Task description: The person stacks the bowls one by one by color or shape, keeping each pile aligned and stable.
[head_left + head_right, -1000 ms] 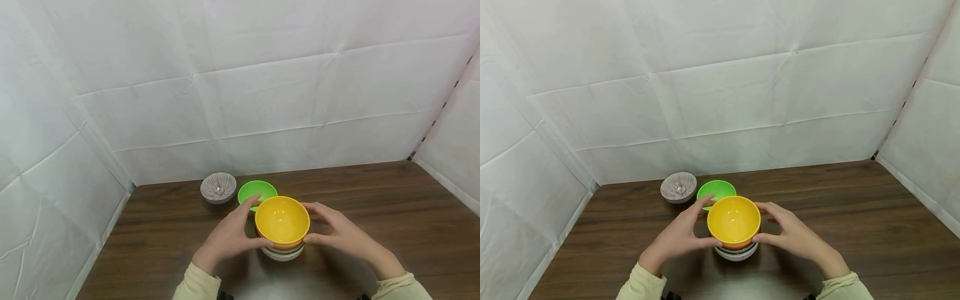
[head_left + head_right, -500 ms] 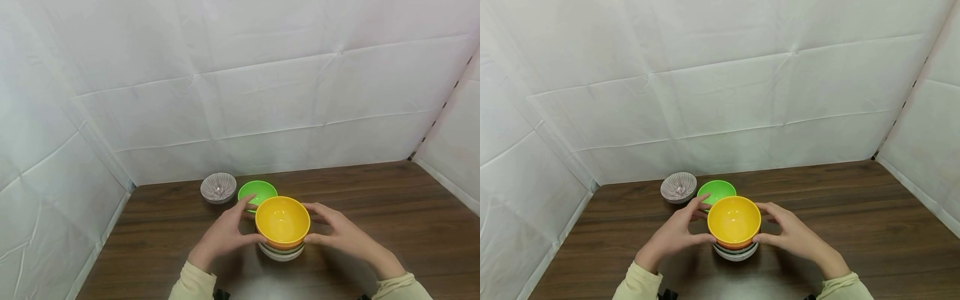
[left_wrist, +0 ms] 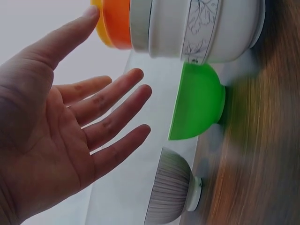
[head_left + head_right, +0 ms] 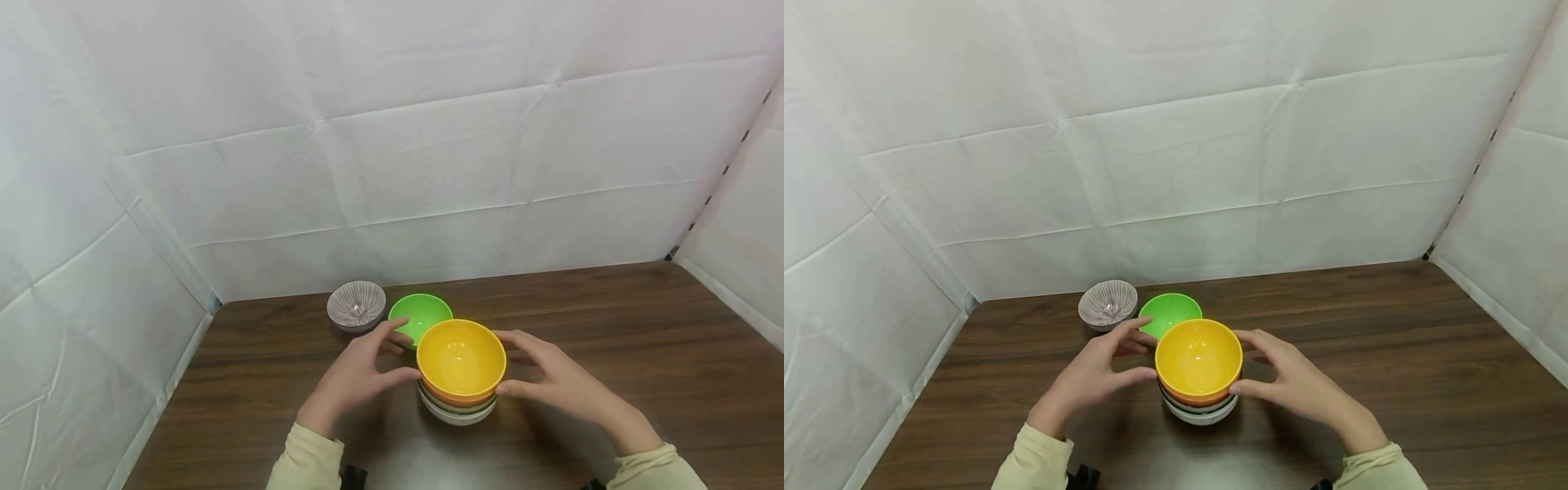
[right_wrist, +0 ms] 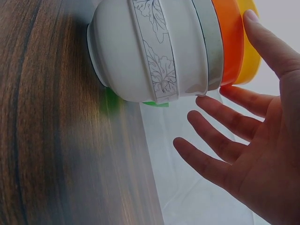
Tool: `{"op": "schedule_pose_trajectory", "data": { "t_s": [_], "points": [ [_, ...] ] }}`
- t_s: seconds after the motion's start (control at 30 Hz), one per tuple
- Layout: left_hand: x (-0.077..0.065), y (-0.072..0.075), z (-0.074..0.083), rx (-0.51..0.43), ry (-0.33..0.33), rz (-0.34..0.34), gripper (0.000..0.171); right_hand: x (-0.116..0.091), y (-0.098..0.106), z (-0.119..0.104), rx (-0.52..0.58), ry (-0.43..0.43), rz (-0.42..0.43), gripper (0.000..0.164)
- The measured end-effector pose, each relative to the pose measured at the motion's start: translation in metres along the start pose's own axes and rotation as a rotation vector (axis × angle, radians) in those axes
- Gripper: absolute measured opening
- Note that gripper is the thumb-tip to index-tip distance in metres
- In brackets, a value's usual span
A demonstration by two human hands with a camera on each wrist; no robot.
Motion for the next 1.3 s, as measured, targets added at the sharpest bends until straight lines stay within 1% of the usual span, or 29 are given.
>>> {"op": "schedule_pose_trajectory", "data": {
  "t_s": [0.1, 0.23, 0.37, 0.5, 0.73, 0.93, 1.1, 1.17, 1.23, 1.3],
  "points": [
    [0.0, 0.005, -0.003, 0.015, -0.005, 0.046, 0.071, 0.0, 0.0, 0.0, -0.001, 0.003, 0.0, 0.065],
    [0.0, 0.011, -0.009, 0.041, -0.003, 0.101, 0.068, 0.0, 0.0, 0.0, -0.004, 0.002, 0.001, 0.065],
    [-0.001, 0.016, -0.016, 0.034, 0.028, 0.142, 0.066, 0.0, 0.0, 0.0, -0.008, 0.003, 0.001, 0.066],
    [-0.001, 0.024, -0.022, 0.023, 0.054, 0.212, 0.06, 0.0, 0.0, 0.0, -0.013, 0.0, 0.001, 0.066],
    [-0.003, 0.039, -0.032, 0.091, 0.101, 0.348, 0.052, 0.0, 0.0, 0.002, -0.005, -0.015, -0.005, 0.066],
    [-0.005, 0.047, -0.041, 0.114, 0.085, 0.449, 0.042, 0.0, -0.001, 0.003, -0.001, -0.013, -0.007, 0.065],
    [-0.005, 0.049, -0.049, 0.138, 0.073, 0.5, 0.039, 0.0, -0.001, 0.003, 0.001, -0.014, -0.006, 0.065],
    [-0.005, 0.048, -0.053, 0.154, 0.077, 0.508, 0.04, 0.0, -0.001, 0.003, -0.002, -0.012, -0.004, 0.065],
    [-0.004, 0.045, -0.058, 0.169, 0.101, 0.503, 0.042, 0.0, -0.001, 0.003, 0.001, -0.012, -0.005, 0.065],
    [-0.004, 0.043, -0.063, 0.18, 0.139, 0.494, 0.043, 0.0, -0.001, 0.003, 0.001, -0.013, -0.005, 0.064]
  ]
}}
Point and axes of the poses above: each hand's wrist, its own x-axis towards the middle knuckle, its own y-axis out of the back of the hand, z = x × y, the point moved 6 cm from there along x, towards the middle knuckle, and after that the axes turned 1 degree about -y, right-handed, at the moved point
